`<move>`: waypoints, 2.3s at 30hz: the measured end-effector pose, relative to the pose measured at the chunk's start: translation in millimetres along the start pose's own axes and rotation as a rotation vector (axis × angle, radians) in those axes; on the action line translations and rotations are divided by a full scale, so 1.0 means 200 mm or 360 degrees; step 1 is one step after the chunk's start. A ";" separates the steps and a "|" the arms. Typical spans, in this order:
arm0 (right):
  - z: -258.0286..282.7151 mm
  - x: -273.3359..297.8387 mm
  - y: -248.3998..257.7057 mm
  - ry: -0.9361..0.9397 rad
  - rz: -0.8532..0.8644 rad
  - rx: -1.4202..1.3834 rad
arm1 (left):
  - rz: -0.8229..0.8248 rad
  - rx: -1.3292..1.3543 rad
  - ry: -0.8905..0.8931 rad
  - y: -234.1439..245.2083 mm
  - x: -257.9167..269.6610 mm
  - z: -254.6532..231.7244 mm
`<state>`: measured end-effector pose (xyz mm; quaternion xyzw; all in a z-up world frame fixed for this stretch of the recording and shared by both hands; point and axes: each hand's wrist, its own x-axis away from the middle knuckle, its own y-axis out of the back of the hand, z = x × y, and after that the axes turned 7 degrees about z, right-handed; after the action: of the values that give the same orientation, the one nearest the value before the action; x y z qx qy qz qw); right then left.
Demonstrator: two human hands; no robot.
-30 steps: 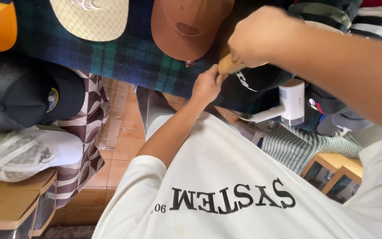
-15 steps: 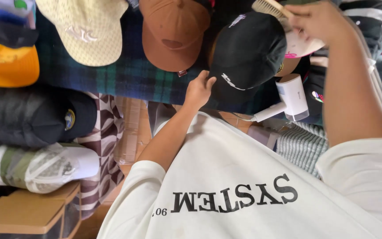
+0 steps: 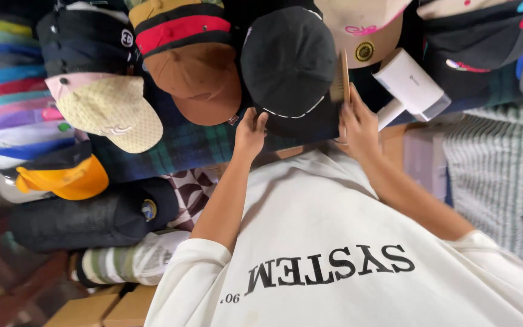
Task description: Cleaning and maintaining a collection of hats using a brush and a hairdryer before organizing them on a rack.
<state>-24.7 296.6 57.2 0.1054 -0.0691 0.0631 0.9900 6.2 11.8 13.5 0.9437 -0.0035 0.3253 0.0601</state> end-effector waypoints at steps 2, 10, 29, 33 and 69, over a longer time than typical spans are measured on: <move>0.10 -0.24 0.00 0.0095 -0.0065 -0.0026 | -0.0007 -0.0018 0.0025 0.01 0.05 -0.08; 0.77 -0.41 0.11 0.1172 0.0201 0.0781 | 0.0005 0.0024 0.0096 0.01 0.06 -0.14; 0.53 -0.44 0.15 0.1019 -0.0171 0.1363 | -0.0012 -0.0146 0.0152 0.00 0.09 -0.23; 0.81 -0.36 0.10 0.1010 -0.0107 0.1306 | 0.0006 -0.0155 0.0139 0.03 0.01 -0.13; -0.03 0.31 0.22 -0.0443 0.0237 -0.0285 | -0.0596 -0.0824 -0.1014 -0.07 0.02 -0.99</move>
<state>30.3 346.2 70.1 0.0189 -0.2182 0.1146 0.9690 -112.1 49.4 168.9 0.9350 0.0678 -0.0096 0.3479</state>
